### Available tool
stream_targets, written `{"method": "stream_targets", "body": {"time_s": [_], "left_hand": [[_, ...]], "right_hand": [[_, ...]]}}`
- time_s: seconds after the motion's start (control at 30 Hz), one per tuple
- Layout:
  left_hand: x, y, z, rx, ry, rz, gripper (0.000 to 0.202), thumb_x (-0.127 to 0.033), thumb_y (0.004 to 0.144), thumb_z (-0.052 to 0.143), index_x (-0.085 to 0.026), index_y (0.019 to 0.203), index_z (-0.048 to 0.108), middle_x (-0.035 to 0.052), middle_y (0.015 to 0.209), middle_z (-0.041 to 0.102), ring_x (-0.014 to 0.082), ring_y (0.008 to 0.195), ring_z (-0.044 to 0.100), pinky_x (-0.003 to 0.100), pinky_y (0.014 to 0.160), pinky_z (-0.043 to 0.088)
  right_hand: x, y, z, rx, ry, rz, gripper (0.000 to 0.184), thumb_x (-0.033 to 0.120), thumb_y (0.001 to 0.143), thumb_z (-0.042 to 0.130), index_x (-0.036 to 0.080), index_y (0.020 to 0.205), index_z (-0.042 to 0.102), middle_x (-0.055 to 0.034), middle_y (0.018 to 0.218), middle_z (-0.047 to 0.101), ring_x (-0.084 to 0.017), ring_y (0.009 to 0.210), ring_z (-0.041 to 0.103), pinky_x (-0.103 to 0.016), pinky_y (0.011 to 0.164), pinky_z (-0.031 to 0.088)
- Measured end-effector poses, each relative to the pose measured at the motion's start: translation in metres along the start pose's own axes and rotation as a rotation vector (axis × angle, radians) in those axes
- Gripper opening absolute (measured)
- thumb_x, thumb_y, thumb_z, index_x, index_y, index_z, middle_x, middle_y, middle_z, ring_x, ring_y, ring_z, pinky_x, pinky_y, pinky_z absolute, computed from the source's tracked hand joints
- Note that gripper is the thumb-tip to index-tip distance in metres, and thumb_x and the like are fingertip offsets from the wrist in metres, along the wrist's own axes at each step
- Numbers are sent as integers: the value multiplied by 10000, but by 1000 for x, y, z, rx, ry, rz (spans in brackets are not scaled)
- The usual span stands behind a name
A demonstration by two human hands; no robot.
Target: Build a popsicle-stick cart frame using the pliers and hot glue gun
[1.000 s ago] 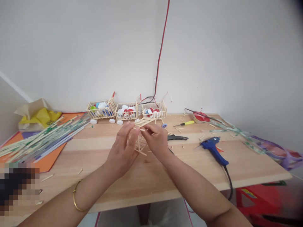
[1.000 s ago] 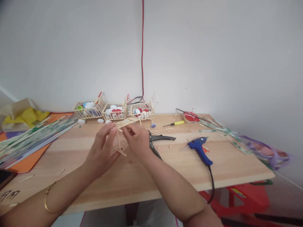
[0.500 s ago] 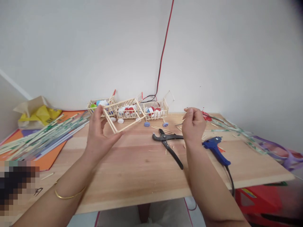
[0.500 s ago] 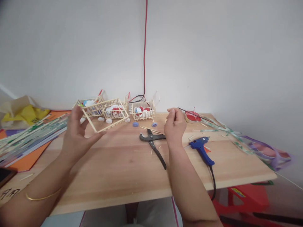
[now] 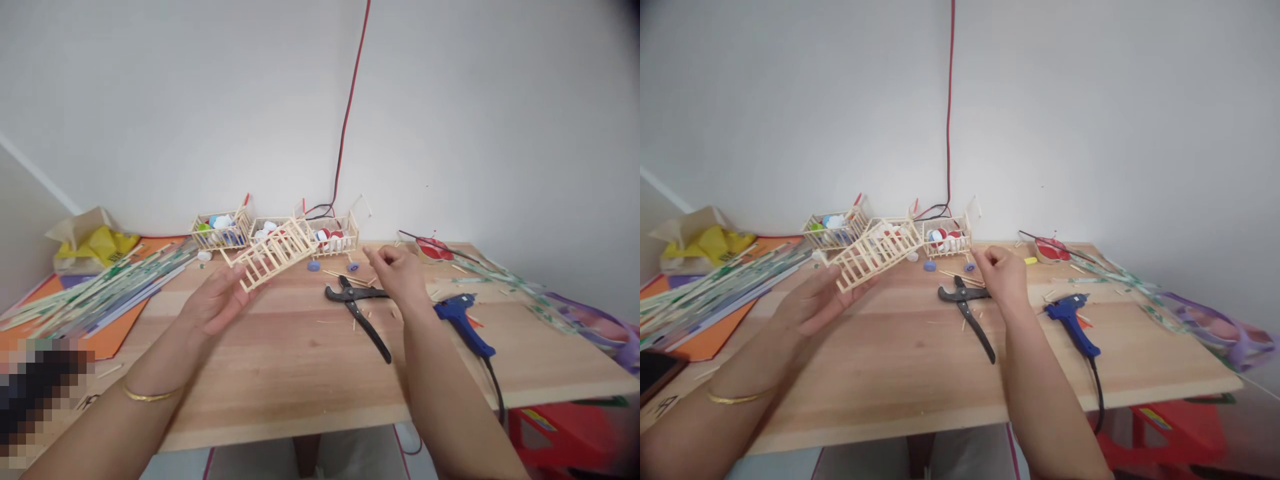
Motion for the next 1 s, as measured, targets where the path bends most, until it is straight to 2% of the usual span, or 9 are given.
{"method": "stream_targets", "body": {"time_s": [0.07,0.17,0.3,0.37,0.57,0.7,0.87,0.93,1.0], "left_hand": [[4,1,-1,6,-53,-55,453,-429,854,524,-227,1259,519,80,1345,533,296,1265,452,501,1052,386],[11,1,-3,19,-148,-152,514,-525,857,474,-205,1256,510,114,1296,572,304,1221,501,497,1043,393],[17,-1,1,38,-234,-234,617,-623,824,444,-166,1231,517,151,1221,616,309,1159,556,488,1029,402],[20,-2,4,33,-282,-265,630,-645,817,430,-147,1184,542,154,1207,624,299,1141,571,466,1036,397],[29,-3,14,58,-466,-347,638,-624,847,390,-52,1041,593,200,1138,649,307,1120,582,383,997,440],[32,-4,18,70,-546,-367,611,-561,895,348,-27,1100,563,228,1143,638,305,1138,570,377,965,463],[30,-5,21,34,-568,-368,658,-570,897,321,-17,1205,500,229,1169,622,311,1144,563,377,958,467],[28,-6,22,30,-570,-361,675,-584,890,323,-17,1217,492,227,1167,623,309,1133,572,371,958,466],[28,-6,22,41,-567,-357,680,-592,884,328,-23,1216,496,226,1154,629,300,1113,588,365,953,468]], "right_hand": [[15,-2,-2,-39,79,-98,376,420,876,473,170,634,616,-14,597,584,-137,569,516,-264,552,374],[35,-8,-2,-81,208,-256,236,329,888,476,181,926,655,-69,900,653,-162,781,583,-278,675,440],[46,-18,3,-81,252,-222,197,301,882,507,189,811,653,-26,727,655,-143,668,582,-263,653,439],[52,-23,7,-64,271,-227,193,300,880,514,191,786,643,-20,708,652,-142,653,581,-263,643,435],[72,-41,25,29,296,-365,181,263,891,494,182,795,624,-20,681,627,-134,629,563,-252,606,414],[81,-51,34,94,310,-443,159,225,905,464,183,856,609,-34,727,637,-138,654,571,-254,615,428],[85,-58,37,101,406,-505,141,190,900,480,215,951,609,-47,844,659,-152,768,593,-280,692,464],[86,-60,37,86,427,-512,109,228,869,555,225,961,615,-37,832,637,-142,708,571,-281,677,469],[88,-62,37,67,416,-504,228,284,826,628,229,1046,598,-19,788,594,-125,619,520,-276,637,464]]}}
Point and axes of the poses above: each hand's wrist, its own y-axis towards the middle knuckle, its own z-axis out of the palm, x = y × z, the point moved 4 cm from there along y, towards the middle knuckle
